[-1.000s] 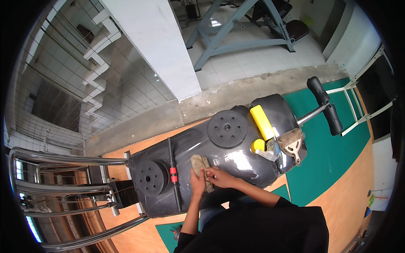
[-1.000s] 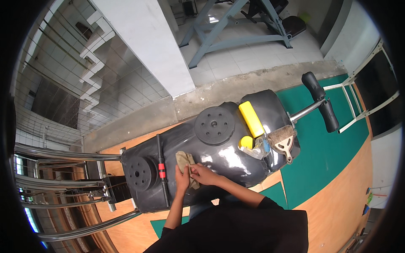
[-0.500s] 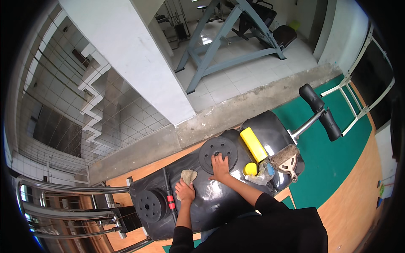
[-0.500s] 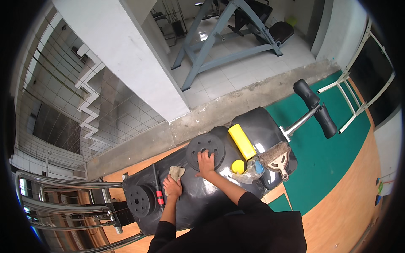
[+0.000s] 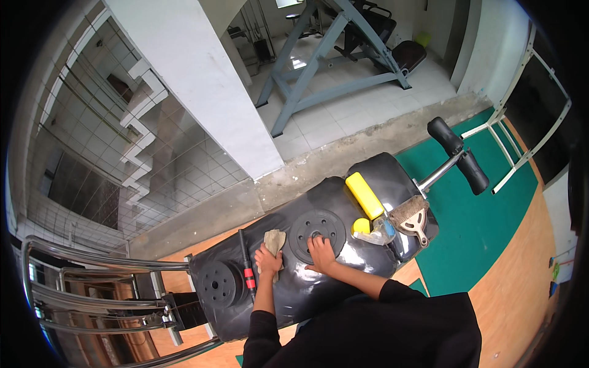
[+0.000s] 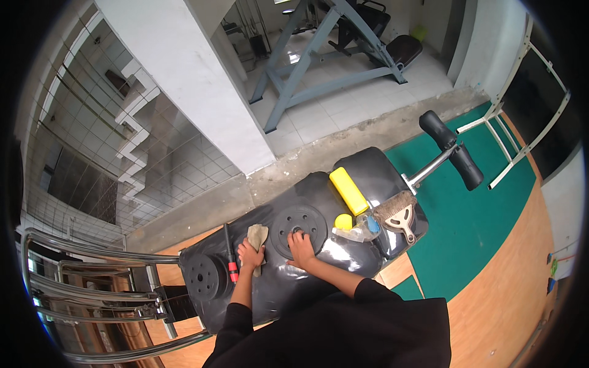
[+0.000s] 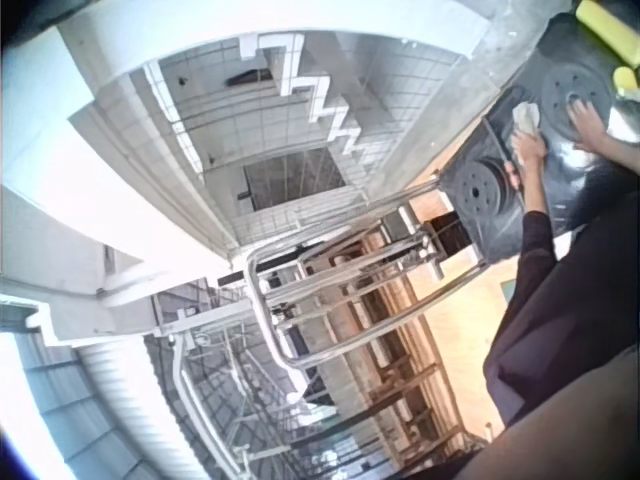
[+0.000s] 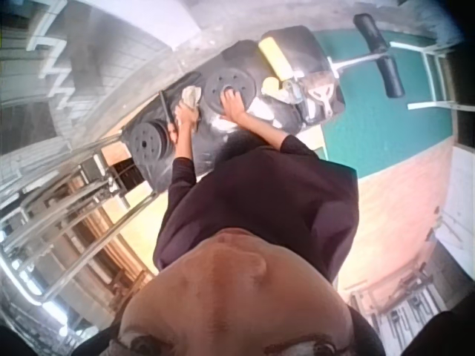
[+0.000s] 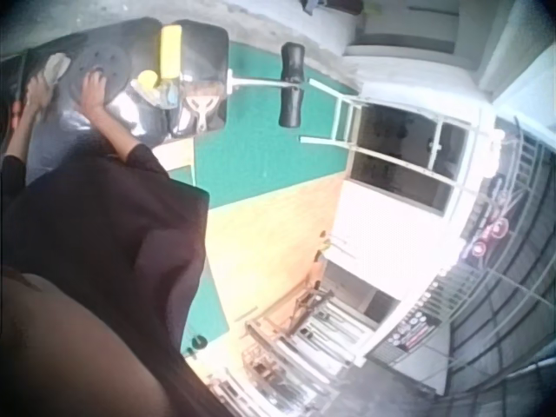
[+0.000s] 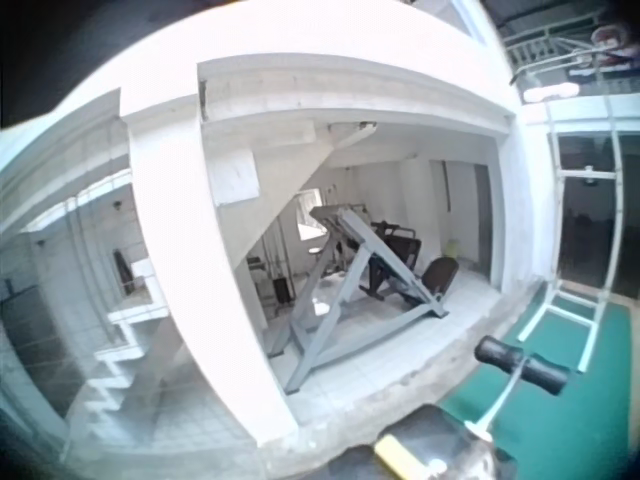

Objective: The person wipes a weight plate with a cloth, then places it on a barbell. They repeat this with a second plate, add red collars to secure the plates, and leave the assembled barbell on a padded bench.

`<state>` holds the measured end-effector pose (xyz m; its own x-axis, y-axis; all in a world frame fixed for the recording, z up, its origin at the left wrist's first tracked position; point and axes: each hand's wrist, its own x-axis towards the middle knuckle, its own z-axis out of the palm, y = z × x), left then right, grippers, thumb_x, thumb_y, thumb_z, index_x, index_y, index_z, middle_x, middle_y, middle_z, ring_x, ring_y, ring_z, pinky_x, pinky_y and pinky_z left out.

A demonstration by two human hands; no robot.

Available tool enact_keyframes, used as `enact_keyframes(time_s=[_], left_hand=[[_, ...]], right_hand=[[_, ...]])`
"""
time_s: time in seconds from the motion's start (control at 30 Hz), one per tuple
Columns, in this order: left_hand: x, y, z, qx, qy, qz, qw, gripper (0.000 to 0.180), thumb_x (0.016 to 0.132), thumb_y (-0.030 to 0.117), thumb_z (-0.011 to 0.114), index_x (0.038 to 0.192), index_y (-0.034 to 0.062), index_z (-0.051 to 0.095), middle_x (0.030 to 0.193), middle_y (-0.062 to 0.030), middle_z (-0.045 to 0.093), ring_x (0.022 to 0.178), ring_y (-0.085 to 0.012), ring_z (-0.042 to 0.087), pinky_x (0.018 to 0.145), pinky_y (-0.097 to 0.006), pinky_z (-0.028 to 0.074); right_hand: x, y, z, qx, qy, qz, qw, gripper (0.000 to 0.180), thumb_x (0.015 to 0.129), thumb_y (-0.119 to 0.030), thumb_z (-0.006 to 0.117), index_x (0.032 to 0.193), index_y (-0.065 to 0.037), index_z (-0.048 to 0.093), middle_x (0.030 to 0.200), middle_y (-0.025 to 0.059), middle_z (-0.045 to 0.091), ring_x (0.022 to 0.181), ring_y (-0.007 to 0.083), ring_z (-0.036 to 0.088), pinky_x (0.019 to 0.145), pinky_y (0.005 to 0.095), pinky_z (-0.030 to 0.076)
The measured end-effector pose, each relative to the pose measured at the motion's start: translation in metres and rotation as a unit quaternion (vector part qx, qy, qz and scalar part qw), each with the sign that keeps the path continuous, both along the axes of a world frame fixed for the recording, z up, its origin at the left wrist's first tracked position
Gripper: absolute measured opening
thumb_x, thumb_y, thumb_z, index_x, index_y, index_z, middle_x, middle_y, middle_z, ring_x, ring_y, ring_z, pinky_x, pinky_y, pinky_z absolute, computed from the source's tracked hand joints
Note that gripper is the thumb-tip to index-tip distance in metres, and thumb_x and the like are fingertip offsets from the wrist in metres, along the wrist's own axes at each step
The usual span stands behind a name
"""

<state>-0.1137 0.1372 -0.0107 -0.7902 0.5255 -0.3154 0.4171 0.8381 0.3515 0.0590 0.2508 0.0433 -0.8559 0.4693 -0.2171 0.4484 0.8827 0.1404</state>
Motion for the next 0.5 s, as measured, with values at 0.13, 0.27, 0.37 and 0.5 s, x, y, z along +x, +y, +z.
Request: enact_keyframes(time_s=[0.13,0.27,0.37,0.5], left_hand=[[-0.016,-0.009,0.015,0.132,-0.105,0.047,0.985,0.089,0.070,0.048,0.074,0.136,0.0026,0.036,0.133,-0.0250,0.037,0.126,-0.0386,0.034,0.107,-0.043,0.028],[-0.044,-0.020,0.019,0.288,-0.064,0.012,0.955,0.074,0.075,0.035,0.074,0.133,0.0020,0.042,0.128,-0.0216,0.046,0.122,-0.0334,0.042,0.103,-0.041,0.035],[-0.018,-0.009,0.141,0.519,-0.327,0.038,0.789,0.052,0.081,0.019,0.070,0.126,0.0026,0.049,0.115,-0.0149,0.057,0.101,-0.0221,0.057,0.084,-0.032,0.049],[0.022,-0.091,0.321,0.667,-0.511,-0.388,0.378,0.015,0.083,0.014,0.068,0.095,0.0066,0.063,0.076,-0.0095,0.060,0.052,-0.0118,0.051,0.047,-0.024,0.044]], right_hand=[[0.021,-0.023,0.009,-0.057,0.003,0.028,0.998,0.103,0.065,-0.071,0.063,0.136,0.000,0.036,0.127,0.0154,0.046,0.119,0.0296,0.038,0.091,0.0417,0.035],[0.044,-0.007,0.028,-0.330,0.105,0.015,0.938,0.082,0.071,-0.059,0.068,0.131,-0.006,0.046,0.133,0.0170,0.042,0.123,0.0368,0.037,0.103,0.0452,0.032],[0.092,0.027,0.149,-0.627,0.183,0.064,0.754,0.042,0.079,-0.032,0.073,0.112,-0.010,0.059,0.114,0.0081,0.052,0.102,0.0204,0.053,0.086,0.0336,0.045],[0.200,0.016,0.318,-0.585,0.344,0.533,0.505,0.023,0.079,-0.020,0.066,0.096,-0.006,0.059,0.103,0.0065,0.054,0.089,0.0166,0.053,0.071,0.0309,0.044]])
